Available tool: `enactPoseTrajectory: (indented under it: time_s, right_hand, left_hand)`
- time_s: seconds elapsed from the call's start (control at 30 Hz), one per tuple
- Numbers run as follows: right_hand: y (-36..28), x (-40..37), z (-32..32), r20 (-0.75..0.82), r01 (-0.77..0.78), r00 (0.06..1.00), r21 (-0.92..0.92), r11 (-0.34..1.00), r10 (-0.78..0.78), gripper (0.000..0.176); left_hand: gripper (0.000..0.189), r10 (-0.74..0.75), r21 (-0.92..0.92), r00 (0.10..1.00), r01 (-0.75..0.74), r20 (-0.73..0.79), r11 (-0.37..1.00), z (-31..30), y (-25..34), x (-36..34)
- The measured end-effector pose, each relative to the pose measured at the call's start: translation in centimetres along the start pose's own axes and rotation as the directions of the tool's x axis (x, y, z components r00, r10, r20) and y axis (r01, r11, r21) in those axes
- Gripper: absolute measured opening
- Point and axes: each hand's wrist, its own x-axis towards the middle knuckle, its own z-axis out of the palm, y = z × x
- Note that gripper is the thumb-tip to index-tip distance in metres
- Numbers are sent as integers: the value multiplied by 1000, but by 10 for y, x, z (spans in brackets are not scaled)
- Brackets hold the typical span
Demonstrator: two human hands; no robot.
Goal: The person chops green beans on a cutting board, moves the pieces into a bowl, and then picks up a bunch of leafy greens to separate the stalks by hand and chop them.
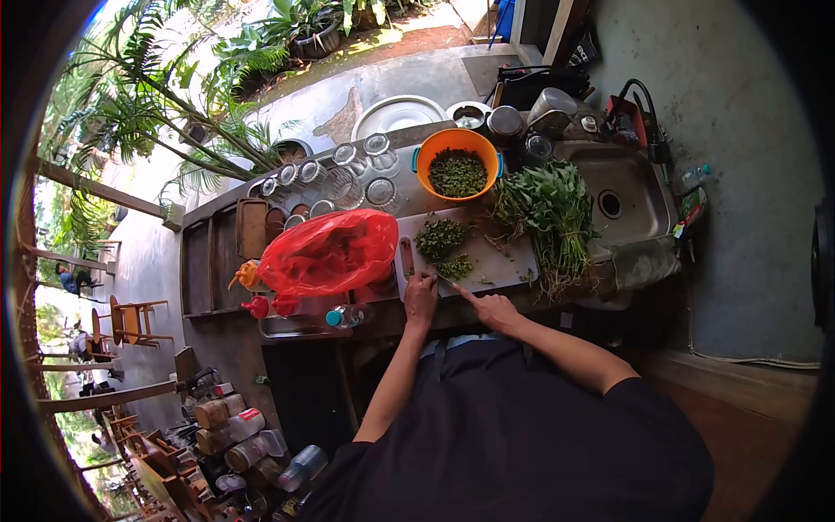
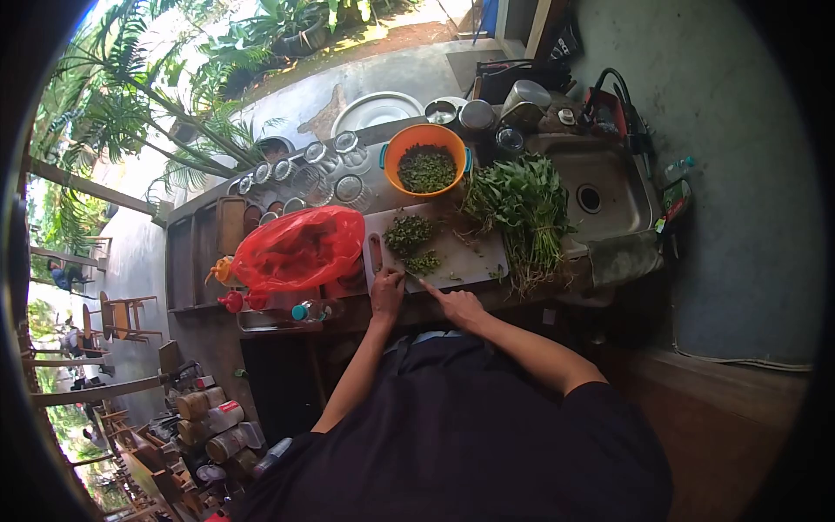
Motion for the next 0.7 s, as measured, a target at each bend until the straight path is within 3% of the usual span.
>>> enactPoseTrajectory:
  time_s: [0.2, 0.3, 0.37, 0.7]
  right_hand:
    - [4, -9, -5, 29, -11, 1000, 7, 1000, 11, 78]
    - [-4, -9, -14, -35, 0, 999, -14, 1000, 0, 81]
    - [-13, -10, -23, 20, -38, 999, 26, 999, 38, 73]
    - [-21, -6, -20, -5, -32, 999, 99, 995, 33, 74]
  left_hand:
    - [11, -11, 5, 999, 11, 37, 1000, -3, 3, 1]
    - [12, -19, -20, 999, 20, 29, 1000, 2, 0, 2]
    - [12, -9, -30, 1000, 9, 19, 1000, 3, 1, 4]
    - [13, -99, -45, 993, 102, 60, 994, 3, 2, 7]
